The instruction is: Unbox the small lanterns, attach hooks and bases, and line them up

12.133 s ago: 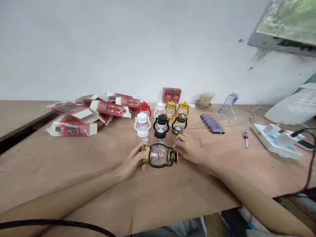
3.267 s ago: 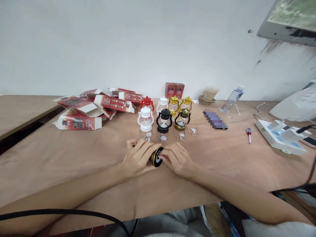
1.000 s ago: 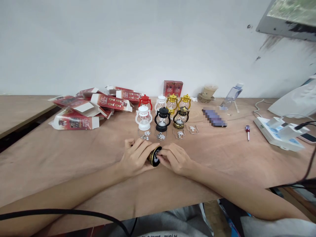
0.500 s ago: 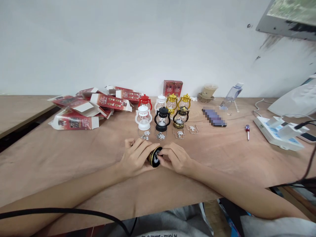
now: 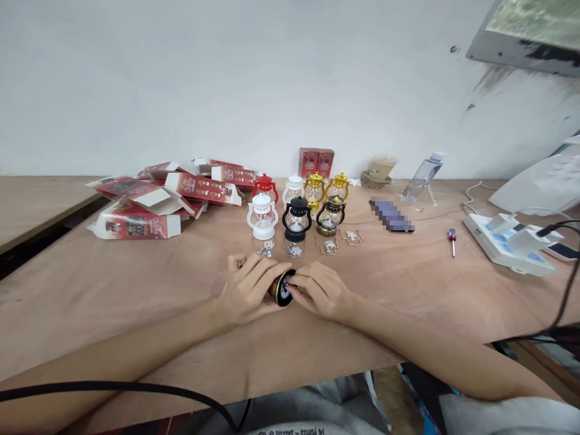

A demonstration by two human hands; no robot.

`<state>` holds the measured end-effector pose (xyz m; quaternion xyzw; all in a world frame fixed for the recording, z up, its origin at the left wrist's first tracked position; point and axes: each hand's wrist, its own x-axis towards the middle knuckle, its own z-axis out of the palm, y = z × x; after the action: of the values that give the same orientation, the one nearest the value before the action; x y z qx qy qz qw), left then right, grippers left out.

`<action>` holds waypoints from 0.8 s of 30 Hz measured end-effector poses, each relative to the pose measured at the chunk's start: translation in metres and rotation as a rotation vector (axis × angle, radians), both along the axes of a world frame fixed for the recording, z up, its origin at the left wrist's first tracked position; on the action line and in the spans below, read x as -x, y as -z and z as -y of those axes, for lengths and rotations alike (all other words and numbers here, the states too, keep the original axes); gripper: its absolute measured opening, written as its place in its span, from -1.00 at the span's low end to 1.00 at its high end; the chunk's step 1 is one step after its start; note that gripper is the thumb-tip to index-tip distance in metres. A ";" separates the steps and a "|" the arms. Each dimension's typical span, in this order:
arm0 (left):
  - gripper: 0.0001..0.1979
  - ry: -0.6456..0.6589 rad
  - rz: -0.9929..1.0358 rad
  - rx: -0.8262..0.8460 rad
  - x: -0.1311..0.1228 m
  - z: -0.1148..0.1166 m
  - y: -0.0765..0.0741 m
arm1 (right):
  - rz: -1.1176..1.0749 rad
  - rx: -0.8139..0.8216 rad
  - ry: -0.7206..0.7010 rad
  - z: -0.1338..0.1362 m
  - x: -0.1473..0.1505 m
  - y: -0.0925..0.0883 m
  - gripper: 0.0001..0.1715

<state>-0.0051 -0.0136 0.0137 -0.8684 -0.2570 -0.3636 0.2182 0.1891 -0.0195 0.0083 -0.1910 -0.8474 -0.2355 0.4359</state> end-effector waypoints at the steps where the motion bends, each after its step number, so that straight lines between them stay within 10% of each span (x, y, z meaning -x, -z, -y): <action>1: -0.68 0.002 -0.002 0.003 0.000 0.000 0.000 | 0.007 -0.008 -0.006 0.000 0.000 0.000 -0.90; 24: -0.67 0.018 0.007 -0.014 -0.001 -0.001 0.001 | -0.013 -0.030 -0.028 -0.003 0.000 0.003 -0.91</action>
<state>-0.0045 -0.0128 0.0129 -0.8677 -0.2475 -0.3705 0.2202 0.1890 -0.0162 0.0056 -0.1739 -0.8436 -0.2408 0.4473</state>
